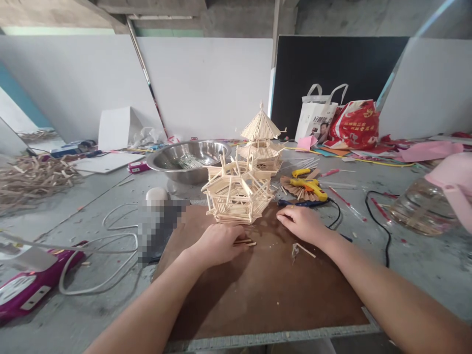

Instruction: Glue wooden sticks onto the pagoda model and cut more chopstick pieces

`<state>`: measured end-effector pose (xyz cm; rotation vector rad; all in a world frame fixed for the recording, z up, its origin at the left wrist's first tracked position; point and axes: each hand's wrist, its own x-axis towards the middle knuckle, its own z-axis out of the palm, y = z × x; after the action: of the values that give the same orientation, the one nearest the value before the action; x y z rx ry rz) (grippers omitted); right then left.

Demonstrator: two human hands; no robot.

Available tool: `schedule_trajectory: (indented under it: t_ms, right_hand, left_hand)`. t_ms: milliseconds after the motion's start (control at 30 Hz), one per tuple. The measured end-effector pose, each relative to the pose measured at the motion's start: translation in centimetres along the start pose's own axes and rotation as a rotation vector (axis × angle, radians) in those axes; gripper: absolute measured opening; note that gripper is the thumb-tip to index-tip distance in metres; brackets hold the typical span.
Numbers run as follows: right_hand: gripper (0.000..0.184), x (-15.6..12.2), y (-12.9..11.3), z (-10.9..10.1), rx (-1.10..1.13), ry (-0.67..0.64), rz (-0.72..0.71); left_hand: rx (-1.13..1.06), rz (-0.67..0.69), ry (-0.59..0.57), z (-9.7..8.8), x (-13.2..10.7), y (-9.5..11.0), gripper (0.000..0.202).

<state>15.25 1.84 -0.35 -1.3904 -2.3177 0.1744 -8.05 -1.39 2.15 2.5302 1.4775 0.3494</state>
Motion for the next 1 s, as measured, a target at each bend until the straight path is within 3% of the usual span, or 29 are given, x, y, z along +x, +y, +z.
schedule_trajectory:
  t_ms: [200,367,700,1000]
  right_hand:
    - [0.025,0.4,1.6,-2.3,-0.04,0.073,0.112]
    - [0.026,0.5,3.3,-3.9,-0.211,0.132,0.272]
    - [0.029,0.9,5.8,-3.2,-0.249,0.201,0.42]
    - [0.028,0.9,6.5,-3.3,-0.241,0.286,0.511]
  left_hand:
    - [0.024,0.019,-0.028,0.5,0.1,-0.1,0.006]
    - [0.079,0.007,-0.063,0.4,0.3,0.4,0.01]
    - [0.004,0.011,-0.004,0.4,0.4,0.6,0.013]
    - [0.057,-0.018,-0.095,0.3,0.4,1.1,0.019]
